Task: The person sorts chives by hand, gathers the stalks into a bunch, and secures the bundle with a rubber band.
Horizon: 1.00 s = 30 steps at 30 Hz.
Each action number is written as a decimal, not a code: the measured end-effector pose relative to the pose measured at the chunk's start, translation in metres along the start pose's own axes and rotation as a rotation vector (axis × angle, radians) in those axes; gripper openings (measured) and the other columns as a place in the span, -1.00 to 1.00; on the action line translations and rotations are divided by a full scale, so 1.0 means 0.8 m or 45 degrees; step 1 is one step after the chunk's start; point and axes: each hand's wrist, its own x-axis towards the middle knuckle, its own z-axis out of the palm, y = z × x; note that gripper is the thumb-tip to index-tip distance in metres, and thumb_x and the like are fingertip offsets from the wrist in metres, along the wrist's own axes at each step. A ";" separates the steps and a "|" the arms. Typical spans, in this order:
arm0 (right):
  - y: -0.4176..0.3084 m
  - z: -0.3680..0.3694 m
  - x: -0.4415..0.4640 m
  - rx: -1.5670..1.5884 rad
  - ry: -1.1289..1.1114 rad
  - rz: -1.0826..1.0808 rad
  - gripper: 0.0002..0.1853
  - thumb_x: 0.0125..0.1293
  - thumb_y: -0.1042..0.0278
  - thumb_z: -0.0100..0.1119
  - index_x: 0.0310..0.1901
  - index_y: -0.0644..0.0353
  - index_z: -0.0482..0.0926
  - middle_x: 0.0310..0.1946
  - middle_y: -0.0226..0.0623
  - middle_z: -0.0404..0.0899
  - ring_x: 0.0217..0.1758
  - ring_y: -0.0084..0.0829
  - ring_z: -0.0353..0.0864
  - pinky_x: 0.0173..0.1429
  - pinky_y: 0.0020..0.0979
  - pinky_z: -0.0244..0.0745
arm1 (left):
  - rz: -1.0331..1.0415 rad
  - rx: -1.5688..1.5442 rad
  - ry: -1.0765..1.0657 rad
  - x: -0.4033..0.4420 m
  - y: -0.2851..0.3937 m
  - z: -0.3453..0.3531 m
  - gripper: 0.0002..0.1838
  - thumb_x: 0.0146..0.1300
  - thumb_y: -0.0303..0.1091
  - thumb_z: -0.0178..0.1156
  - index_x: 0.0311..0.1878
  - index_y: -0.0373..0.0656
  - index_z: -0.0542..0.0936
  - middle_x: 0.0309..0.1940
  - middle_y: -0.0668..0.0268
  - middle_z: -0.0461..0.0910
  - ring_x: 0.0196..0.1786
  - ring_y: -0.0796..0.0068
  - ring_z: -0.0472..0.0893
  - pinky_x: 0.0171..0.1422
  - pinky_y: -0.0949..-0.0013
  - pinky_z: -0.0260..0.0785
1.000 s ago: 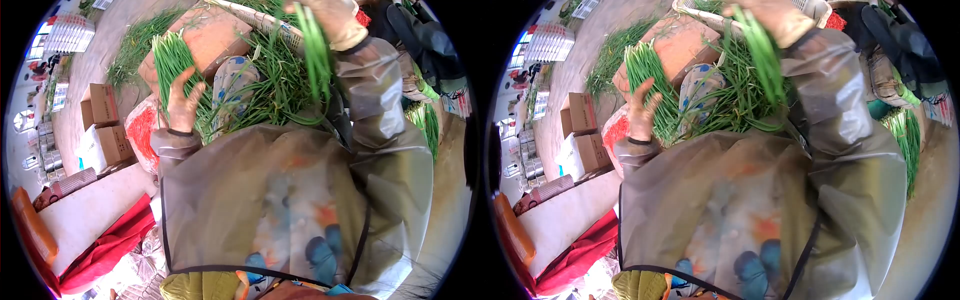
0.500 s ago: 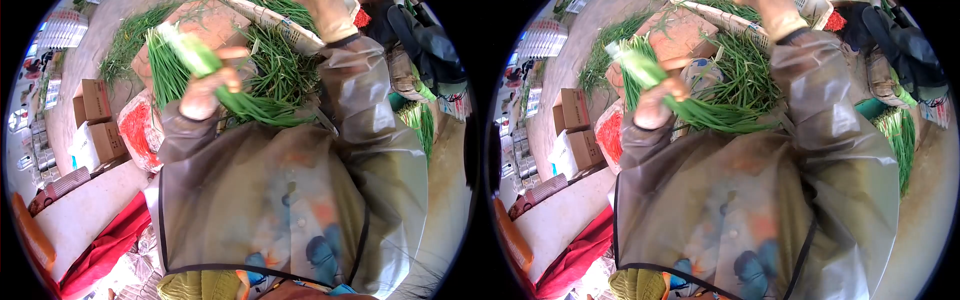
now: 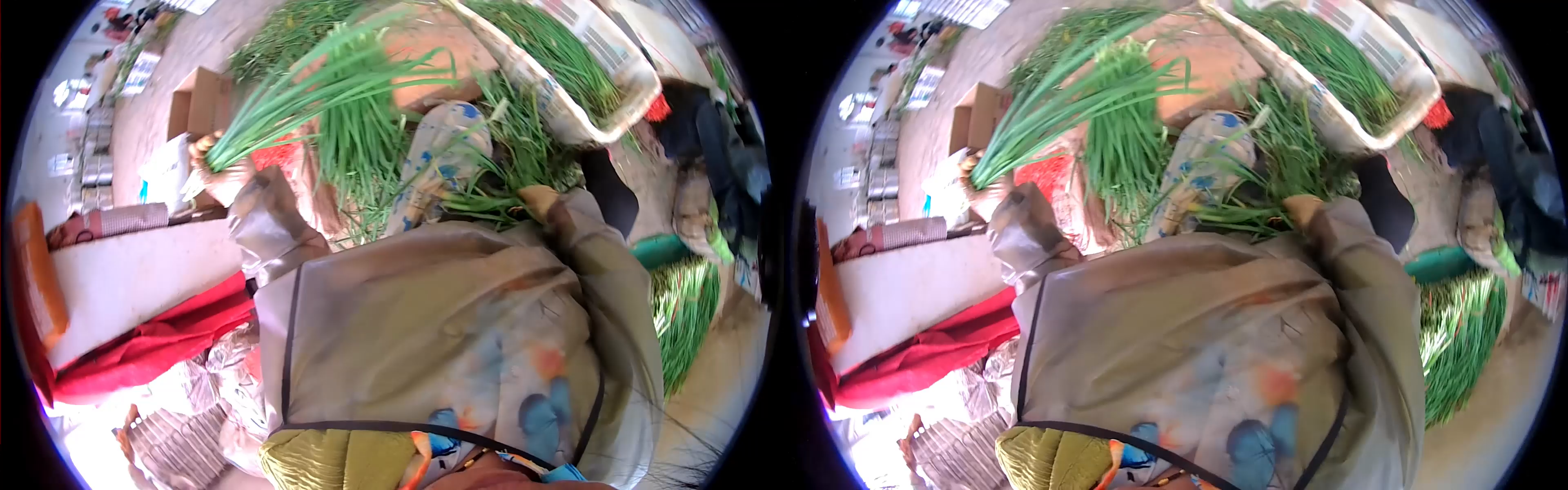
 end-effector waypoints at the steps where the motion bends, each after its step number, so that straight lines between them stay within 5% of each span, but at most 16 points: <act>1: -0.008 -0.042 -0.024 0.327 -0.043 0.227 -0.72 0.04 0.27 0.13 -0.17 0.08 0.56 -0.22 -0.11 0.57 -0.11 -0.12 0.55 -0.05 -0.19 0.43 | -0.002 -0.071 0.016 -0.005 0.003 -0.011 -0.78 0.14 -0.28 0.11 -0.23 -0.23 0.53 -0.36 0.25 0.52 -0.23 0.34 0.48 0.08 0.13 0.30; 3: 0.048 -0.065 -0.033 0.799 0.170 0.312 -0.69 0.11 0.28 0.08 -0.07 0.10 0.52 -0.25 -0.09 0.56 -0.14 -0.10 0.54 -0.02 -0.23 0.42 | 0.027 -0.102 0.006 -0.013 0.004 -0.025 -0.77 0.15 -0.27 0.11 -0.20 -0.21 0.53 -0.34 0.26 0.51 -0.19 0.35 0.47 0.09 0.12 0.30; 4: 0.121 -0.046 -0.018 -0.245 0.371 -0.072 -0.71 0.16 0.41 0.03 -0.05 0.08 0.52 -0.25 -0.09 0.54 -0.15 -0.14 0.54 -0.04 -0.29 0.45 | 0.055 -0.066 0.018 -0.017 0.003 -0.021 -0.77 0.16 -0.26 0.11 -0.19 -0.20 0.53 -0.34 0.26 0.51 -0.17 0.35 0.47 0.08 0.12 0.31; 5: 0.164 -0.054 -0.027 -0.355 0.681 -0.216 -0.72 0.17 0.54 -0.02 -0.08 0.12 0.53 -0.24 -0.18 0.53 -0.16 -0.23 0.56 -0.08 -0.33 0.48 | 0.075 -0.034 0.030 -0.021 0.000 -0.016 -0.76 0.17 -0.25 0.11 -0.19 -0.19 0.53 -0.33 0.26 0.52 -0.15 0.35 0.47 0.07 0.11 0.33; 9: 0.195 -0.129 -0.072 0.598 0.942 0.135 -0.59 0.04 0.60 0.14 0.00 0.16 0.49 -0.17 -0.18 0.53 -0.16 -0.31 0.55 -0.15 -0.35 0.50 | -0.035 0.019 -0.161 -0.027 -0.004 0.031 -0.75 0.18 -0.19 0.14 -0.18 -0.15 0.53 -0.30 0.25 0.54 -0.11 0.23 0.47 0.05 0.14 0.35; 11: 0.198 -0.146 -0.087 0.225 1.198 -0.197 -0.59 0.07 0.60 0.13 0.02 0.17 0.48 -0.17 -0.14 0.53 -0.17 -0.33 0.55 -0.21 -0.35 0.52 | -0.237 0.093 -0.189 -0.005 0.014 0.030 -0.73 0.20 -0.19 0.13 -0.14 -0.17 0.52 -0.35 0.29 0.52 -0.18 0.27 0.46 -0.01 0.20 0.35; 12: 0.142 -0.171 -0.099 0.844 0.944 0.228 -0.64 0.13 0.57 0.05 0.02 0.21 0.47 -0.19 -0.08 0.52 -0.18 -0.29 0.56 -0.21 -0.31 0.52 | -0.414 0.018 -0.287 0.019 0.029 0.025 -0.71 0.21 -0.19 0.13 -0.10 -0.18 0.50 -0.39 0.31 0.48 -0.24 0.35 0.43 -0.06 0.23 0.33; 13: 0.143 -0.164 -0.090 0.680 0.802 0.303 -0.67 0.15 0.47 0.07 0.00 0.23 0.48 -0.22 -0.08 0.54 -0.21 -0.26 0.55 -0.19 -0.28 0.48 | -0.589 -0.060 -0.388 0.040 0.035 0.023 -0.69 0.21 -0.19 0.13 -0.07 -0.19 0.49 -0.42 0.34 0.44 -0.29 0.42 0.40 -0.12 0.26 0.32; 14: 0.144 -0.156 -0.081 0.508 0.657 0.358 -0.67 0.18 0.37 0.10 -0.02 0.26 0.48 -0.25 -0.08 0.55 -0.24 -0.22 0.55 -0.17 -0.25 0.44 | -0.445 0.119 -0.257 0.035 0.027 0.055 -0.64 0.22 -0.22 0.11 0.01 -0.22 0.44 -0.45 0.36 0.38 -0.41 0.51 0.34 -0.18 0.35 0.27; 17: 0.156 -0.062 -0.021 1.110 0.588 0.418 -0.57 0.13 0.09 0.18 -0.11 0.30 0.52 -0.33 -0.09 0.59 -0.28 -0.16 0.54 -0.19 -0.24 0.39 | -0.627 0.649 -0.196 0.056 0.004 0.080 -0.62 0.23 -0.29 0.08 0.09 -0.23 0.39 -0.42 0.35 0.40 -0.48 0.57 0.35 -0.32 0.49 0.29; 19: 0.152 -0.016 0.008 0.763 0.656 0.268 -0.55 0.11 0.06 0.20 -0.18 0.34 0.54 -0.34 -0.13 0.59 -0.29 -0.22 0.53 -0.19 -0.29 0.38 | -0.778 1.004 -0.133 0.065 -0.045 0.078 -0.64 0.21 -0.33 0.08 0.06 -0.23 0.41 -0.44 0.35 0.43 -0.50 0.60 0.37 -0.40 0.57 0.28; 21: 0.097 -0.036 -0.007 1.334 0.500 0.543 -0.57 0.15 0.08 0.16 -0.20 0.37 0.54 -0.36 -0.16 0.59 -0.30 -0.29 0.52 -0.20 -0.31 0.37 | -0.913 1.077 -0.172 0.073 -0.110 0.034 -0.67 0.16 -0.38 0.12 -0.01 -0.27 0.43 -0.46 0.37 0.47 -0.49 0.62 0.40 -0.42 0.57 0.29; 26: 0.075 -0.044 -0.005 0.752 0.270 0.758 -0.53 0.14 0.01 0.16 -0.08 0.25 0.53 -0.30 -0.17 0.59 -0.28 -0.35 0.53 -0.13 -0.30 0.38 | -1.055 1.371 -0.115 0.094 -0.266 -0.047 -0.72 0.13 -0.46 0.15 -0.07 -0.29 0.45 -0.46 0.26 0.52 -0.53 0.52 0.48 -0.48 0.48 0.36; 27: 0.054 -0.043 -0.012 1.307 0.676 0.425 -0.52 0.11 -0.01 0.20 -0.07 0.22 0.53 -0.32 -0.20 0.59 -0.27 -0.31 0.52 -0.11 -0.31 0.38 | -1.131 1.420 -0.051 0.108 -0.293 -0.067 -0.75 0.12 -0.48 0.16 -0.12 -0.31 0.46 -0.47 0.22 0.51 -0.55 0.45 0.49 -0.51 0.45 0.37; 29: 0.071 -0.038 -0.012 1.108 0.342 0.648 -0.53 0.10 0.00 0.20 -0.08 0.22 0.51 -0.34 -0.22 0.58 -0.27 -0.28 0.50 -0.09 -0.33 0.37 | -1.107 1.254 -0.088 0.142 -0.356 -0.161 -0.63 0.11 -0.51 0.16 0.01 -0.29 0.37 -0.41 0.18 0.51 -0.48 0.35 0.52 -0.48 0.38 0.39; 30: 0.070 -0.036 -0.010 0.992 0.318 0.682 -0.54 0.12 0.00 0.19 -0.10 0.21 0.51 -0.35 -0.17 0.58 -0.28 -0.25 0.51 -0.13 -0.31 0.37 | -0.920 1.631 -0.253 0.147 -0.367 -0.172 -0.59 0.09 -0.47 0.20 0.03 -0.30 0.38 -0.36 0.16 0.54 -0.40 0.35 0.54 -0.38 0.38 0.39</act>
